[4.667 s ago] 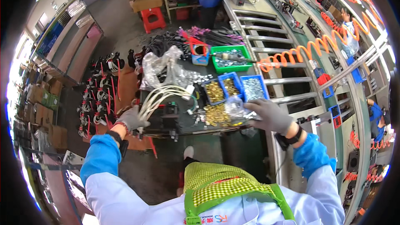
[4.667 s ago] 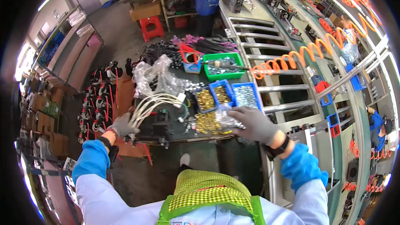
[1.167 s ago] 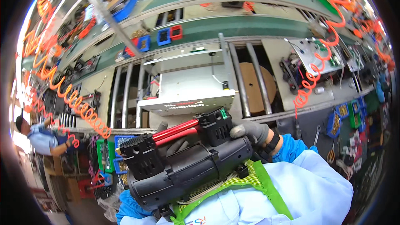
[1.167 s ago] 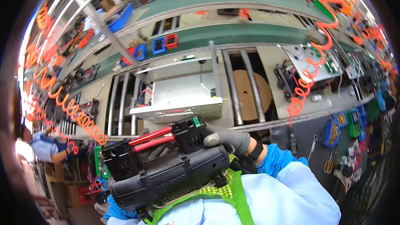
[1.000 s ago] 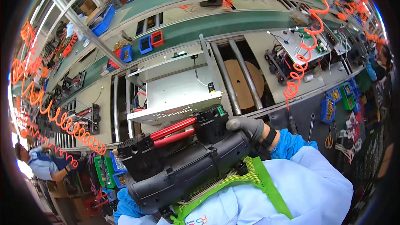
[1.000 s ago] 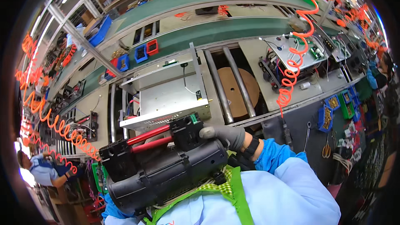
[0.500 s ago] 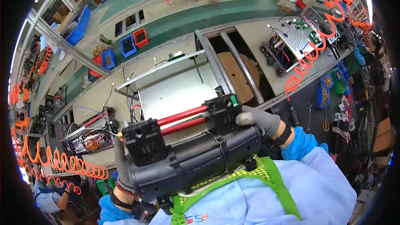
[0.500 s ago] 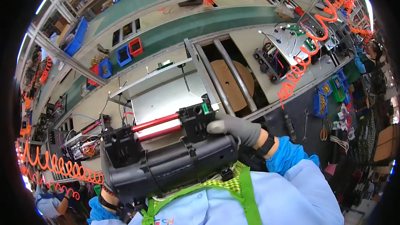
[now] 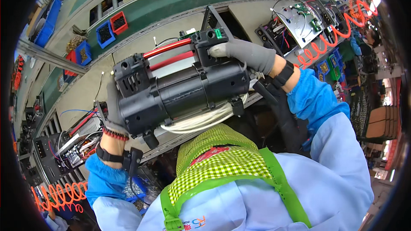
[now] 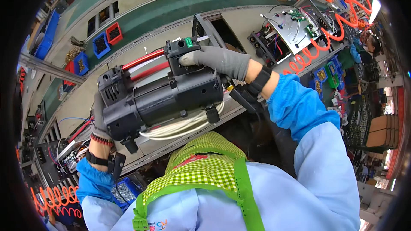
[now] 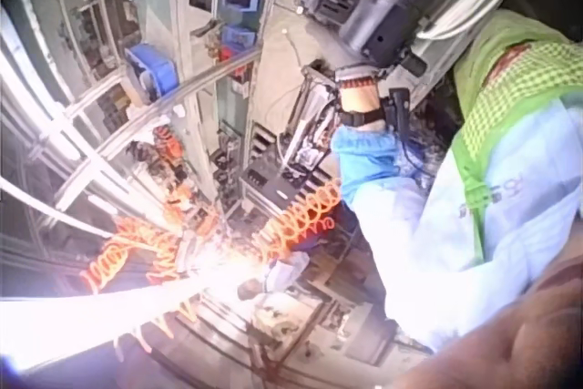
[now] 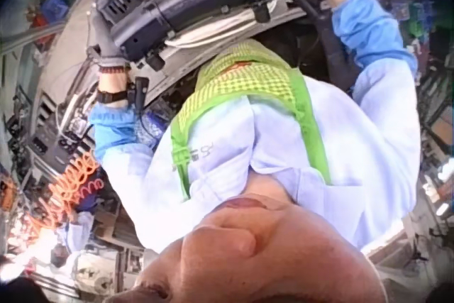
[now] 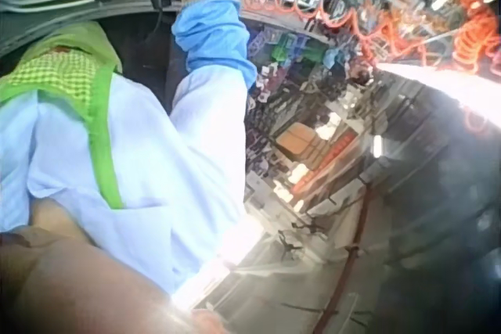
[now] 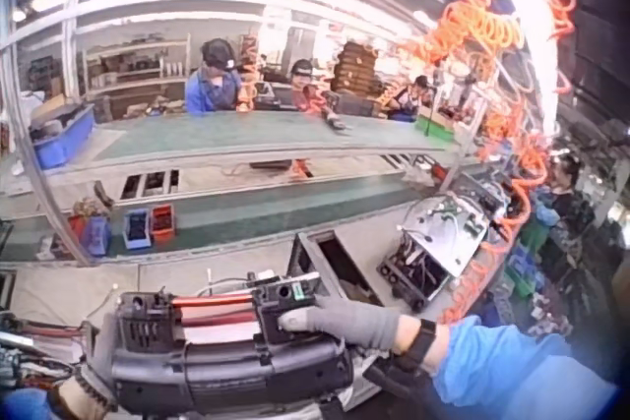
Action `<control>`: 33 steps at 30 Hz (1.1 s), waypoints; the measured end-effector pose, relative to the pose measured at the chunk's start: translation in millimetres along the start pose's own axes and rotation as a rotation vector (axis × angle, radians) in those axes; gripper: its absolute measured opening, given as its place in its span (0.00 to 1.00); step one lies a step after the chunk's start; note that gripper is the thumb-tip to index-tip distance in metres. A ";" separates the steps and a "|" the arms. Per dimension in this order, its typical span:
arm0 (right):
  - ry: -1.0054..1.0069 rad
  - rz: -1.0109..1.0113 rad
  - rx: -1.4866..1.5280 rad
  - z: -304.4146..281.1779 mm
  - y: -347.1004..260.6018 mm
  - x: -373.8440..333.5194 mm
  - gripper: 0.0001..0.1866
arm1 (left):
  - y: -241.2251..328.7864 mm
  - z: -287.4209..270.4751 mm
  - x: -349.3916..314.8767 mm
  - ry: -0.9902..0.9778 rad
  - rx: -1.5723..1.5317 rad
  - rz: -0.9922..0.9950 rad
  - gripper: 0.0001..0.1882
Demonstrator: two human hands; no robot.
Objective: Assembling and securing components into an industrial metal chassis using an air screwdriver and manual handling.
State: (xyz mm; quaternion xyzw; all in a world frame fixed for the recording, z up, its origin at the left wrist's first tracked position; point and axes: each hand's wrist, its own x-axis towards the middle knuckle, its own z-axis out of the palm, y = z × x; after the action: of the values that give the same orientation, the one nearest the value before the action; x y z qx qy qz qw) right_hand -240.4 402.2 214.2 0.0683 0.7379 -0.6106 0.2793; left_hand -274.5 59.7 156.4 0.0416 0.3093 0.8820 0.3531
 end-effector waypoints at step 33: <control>-0.010 0.579 -0.516 -117.8 88.2 90.7 0.45 | -133.2 -25.9 129.3 0.565 -0.102 -0.335 0.36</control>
State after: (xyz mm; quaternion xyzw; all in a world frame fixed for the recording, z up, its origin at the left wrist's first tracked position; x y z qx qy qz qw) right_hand -315.8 512.6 104.7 0.1982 0.8161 -0.3012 0.4517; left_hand -299.2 204.6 40.1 -0.2740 0.3530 0.8027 0.3949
